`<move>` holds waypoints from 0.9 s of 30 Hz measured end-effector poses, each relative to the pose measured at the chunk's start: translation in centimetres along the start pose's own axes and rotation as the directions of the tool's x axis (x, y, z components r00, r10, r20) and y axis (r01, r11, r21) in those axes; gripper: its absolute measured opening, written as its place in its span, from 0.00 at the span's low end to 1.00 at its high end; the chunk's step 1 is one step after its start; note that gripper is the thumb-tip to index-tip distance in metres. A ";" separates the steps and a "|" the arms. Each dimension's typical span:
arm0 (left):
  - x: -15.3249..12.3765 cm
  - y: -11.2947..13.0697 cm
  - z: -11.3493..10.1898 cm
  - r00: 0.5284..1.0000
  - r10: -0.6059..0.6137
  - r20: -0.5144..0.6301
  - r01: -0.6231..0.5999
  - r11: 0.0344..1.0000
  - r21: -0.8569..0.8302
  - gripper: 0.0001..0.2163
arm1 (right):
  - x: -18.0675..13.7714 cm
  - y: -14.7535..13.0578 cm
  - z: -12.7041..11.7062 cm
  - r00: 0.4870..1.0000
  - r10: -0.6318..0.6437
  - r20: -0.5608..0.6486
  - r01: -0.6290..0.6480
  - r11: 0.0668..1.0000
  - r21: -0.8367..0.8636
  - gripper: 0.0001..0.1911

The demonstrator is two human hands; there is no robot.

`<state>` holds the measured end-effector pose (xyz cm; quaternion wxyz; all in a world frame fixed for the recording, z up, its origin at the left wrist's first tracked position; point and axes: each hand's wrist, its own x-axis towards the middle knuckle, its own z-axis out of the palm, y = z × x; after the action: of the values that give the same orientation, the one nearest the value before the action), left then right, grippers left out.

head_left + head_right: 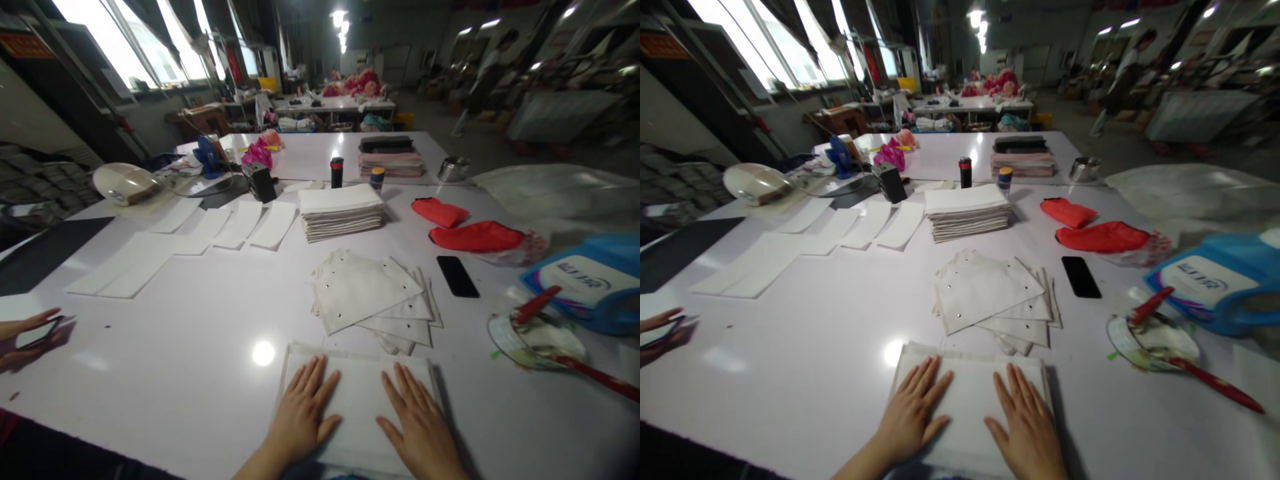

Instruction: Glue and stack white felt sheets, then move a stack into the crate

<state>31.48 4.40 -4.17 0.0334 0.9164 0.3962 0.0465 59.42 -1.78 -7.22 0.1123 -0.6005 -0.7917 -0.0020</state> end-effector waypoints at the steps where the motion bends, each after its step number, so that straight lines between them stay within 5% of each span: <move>1: -0.2 -0.3 0.0 1.000 -0.010 0.000 0.010 1.000 0.008 0.34 | -0.4 0.7 -0.1 0.999 0.032 -0.015 -0.032 0.999 0.001 0.37; 11: -0.4 -0.5 0.1 0.997 -0.025 -0.069 0.032 0.994 0.102 0.35 | -1.1 1.1 0.2 0.980 0.194 -0.033 -0.192 0.980 0.057 0.32; 20: -0.1 -0.5 0.4 0.989 0.025 -0.146 0.004 0.981 0.193 0.35 | 1.4 0.2 -3.1 0.993 0.094 -0.065 -0.097 0.994 -0.050 0.33; 27: 0.1 -0.7 0.4 0.988 0.057 -0.146 -0.023 0.975 0.222 0.36 | 2.6 -1.9 -0.7 0.996 0.034 0.086 -0.038 0.998 0.050 0.36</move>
<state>31.07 4.99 -4.60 -0.0992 0.9160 0.3818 0.0724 57.09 0.05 -5.87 0.0938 -0.6111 -0.7846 0.0461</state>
